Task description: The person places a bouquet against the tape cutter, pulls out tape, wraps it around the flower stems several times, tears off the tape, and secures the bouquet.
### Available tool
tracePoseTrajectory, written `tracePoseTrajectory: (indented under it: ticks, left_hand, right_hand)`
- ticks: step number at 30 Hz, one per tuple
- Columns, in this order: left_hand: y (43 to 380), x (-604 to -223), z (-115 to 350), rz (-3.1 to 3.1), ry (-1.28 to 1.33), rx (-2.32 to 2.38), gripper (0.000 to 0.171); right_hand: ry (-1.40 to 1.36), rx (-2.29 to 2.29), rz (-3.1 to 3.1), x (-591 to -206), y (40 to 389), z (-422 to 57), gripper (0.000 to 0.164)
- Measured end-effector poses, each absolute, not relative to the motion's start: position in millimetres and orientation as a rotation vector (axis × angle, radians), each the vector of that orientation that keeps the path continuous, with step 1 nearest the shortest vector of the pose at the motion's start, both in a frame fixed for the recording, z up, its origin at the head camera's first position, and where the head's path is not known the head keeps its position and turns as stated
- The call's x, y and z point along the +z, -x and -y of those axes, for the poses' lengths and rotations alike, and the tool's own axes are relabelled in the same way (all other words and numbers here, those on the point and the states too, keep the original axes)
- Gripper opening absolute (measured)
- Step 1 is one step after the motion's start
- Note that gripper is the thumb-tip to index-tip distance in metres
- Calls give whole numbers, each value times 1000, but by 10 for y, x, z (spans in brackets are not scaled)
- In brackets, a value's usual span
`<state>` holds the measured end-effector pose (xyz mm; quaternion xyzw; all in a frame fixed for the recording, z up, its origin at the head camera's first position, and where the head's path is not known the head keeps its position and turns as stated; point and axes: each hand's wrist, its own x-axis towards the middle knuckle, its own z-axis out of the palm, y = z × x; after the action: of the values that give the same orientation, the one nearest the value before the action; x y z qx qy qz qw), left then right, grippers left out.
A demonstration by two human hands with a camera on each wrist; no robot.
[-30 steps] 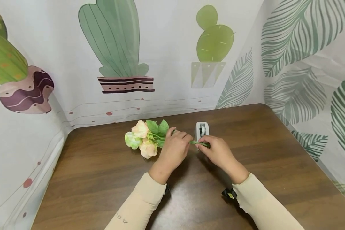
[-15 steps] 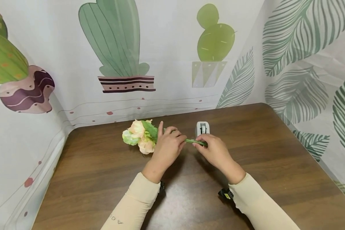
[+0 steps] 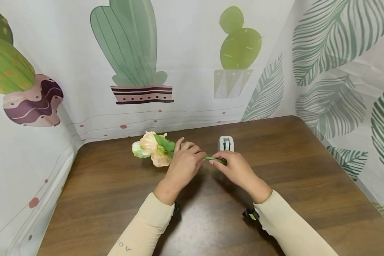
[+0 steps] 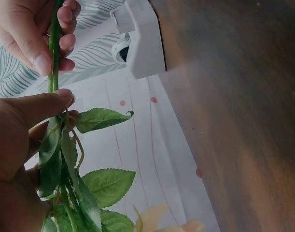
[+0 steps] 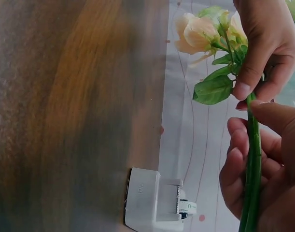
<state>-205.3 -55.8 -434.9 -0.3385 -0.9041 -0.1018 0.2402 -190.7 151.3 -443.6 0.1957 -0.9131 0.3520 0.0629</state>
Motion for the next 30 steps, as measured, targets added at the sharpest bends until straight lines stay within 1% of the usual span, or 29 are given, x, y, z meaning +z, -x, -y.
tracePoseTrajectory:
  ticks: [8, 16, 19, 24, 30]
  left_hand:
    - [2029, -4302, 562, 2445, 925, -300, 9]
    - [2011, -4289, 574, 2443, 921, -305, 9]
    - [2006, -4284, 581, 2437, 921, -312, 10]
    - [1998, -4267, 592, 2419, 923, -323, 13]
    - [1979, -4248, 586, 2399, 919, -360, 16]
  right_hand:
    - [-559, 1249, 2760, -4427, 1913, -1509, 17]
    - [-501, 1550, 2775, -4452, 1914, -1488, 21]
    - [-497, 1672, 2752, -4462, 1921, -1490, 19]
    - [-513, 1843, 2687, -4463, 1935, -1491, 20]
    - [-497, 1930, 2626, -4465, 1929, -1464, 20]
